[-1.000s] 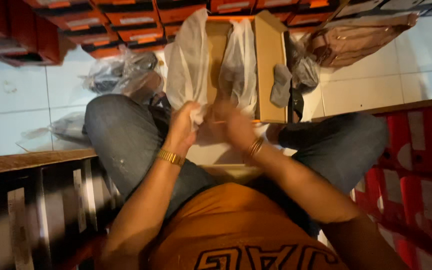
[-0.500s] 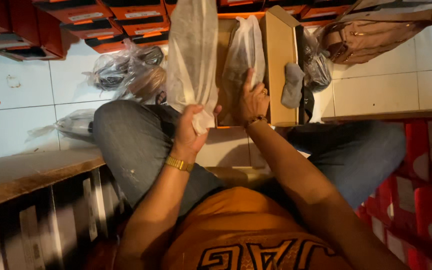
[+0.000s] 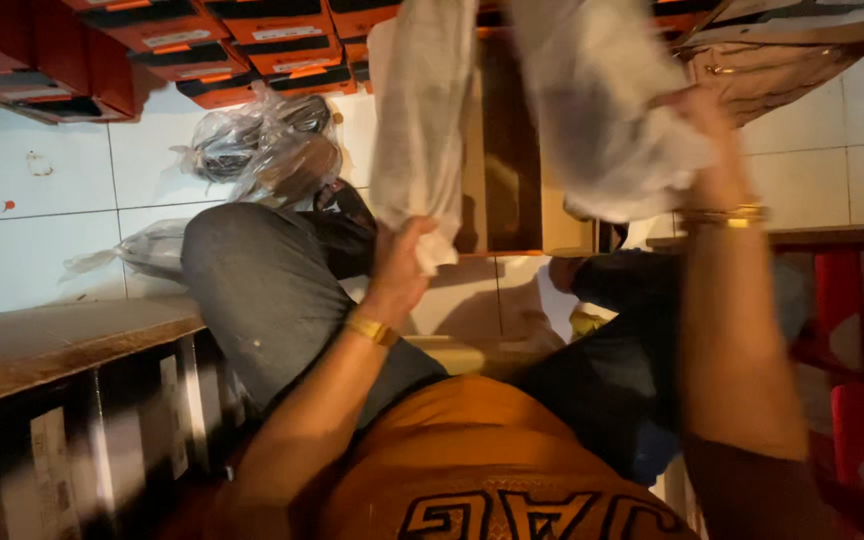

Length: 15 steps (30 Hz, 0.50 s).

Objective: The person cleans a shoe by hand using a cloth after removing it from its box and protective bag.

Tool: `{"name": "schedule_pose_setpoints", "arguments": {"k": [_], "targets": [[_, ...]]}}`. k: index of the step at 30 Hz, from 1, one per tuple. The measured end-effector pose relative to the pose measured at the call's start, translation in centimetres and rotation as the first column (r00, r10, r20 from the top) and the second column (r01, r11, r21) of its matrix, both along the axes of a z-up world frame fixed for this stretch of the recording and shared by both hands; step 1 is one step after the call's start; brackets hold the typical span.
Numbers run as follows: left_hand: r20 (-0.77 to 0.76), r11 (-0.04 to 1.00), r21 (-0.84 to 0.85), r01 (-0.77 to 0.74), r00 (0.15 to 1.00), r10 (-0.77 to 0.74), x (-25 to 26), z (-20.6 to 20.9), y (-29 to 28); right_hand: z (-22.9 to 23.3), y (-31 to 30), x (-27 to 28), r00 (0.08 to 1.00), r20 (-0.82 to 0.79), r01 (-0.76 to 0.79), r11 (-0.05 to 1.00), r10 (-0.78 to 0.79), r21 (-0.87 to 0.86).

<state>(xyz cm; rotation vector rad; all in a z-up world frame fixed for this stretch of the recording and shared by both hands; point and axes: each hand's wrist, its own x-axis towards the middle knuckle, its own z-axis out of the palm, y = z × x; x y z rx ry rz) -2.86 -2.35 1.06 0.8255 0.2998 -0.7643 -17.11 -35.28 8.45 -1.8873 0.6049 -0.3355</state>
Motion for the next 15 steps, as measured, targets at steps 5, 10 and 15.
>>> {"name": "schedule_pose_setpoints", "arguments": {"k": [5, 10, 15], "targets": [[0.444, 0.704, 0.708, -0.050, 0.808, -0.388, -2.5, 0.3, -3.6, 0.4, -0.5, -3.5, 0.919, 0.227, 0.337, 0.941, -0.321, -0.033], [0.219, 0.400, 0.899, 0.180, 0.606, -0.765, -2.3, 0.4, -5.5, -0.8, 0.7, -1.3, 0.899, 0.018, 0.399, 0.835, -0.438, 0.378], [0.404, 0.611, 0.791, 0.026, 0.728, -0.554, 1.1, 2.8, -5.8, 1.0, 1.9, -1.4, 0.986, 0.164, -0.031, 0.933, -0.031, 0.359]]}}
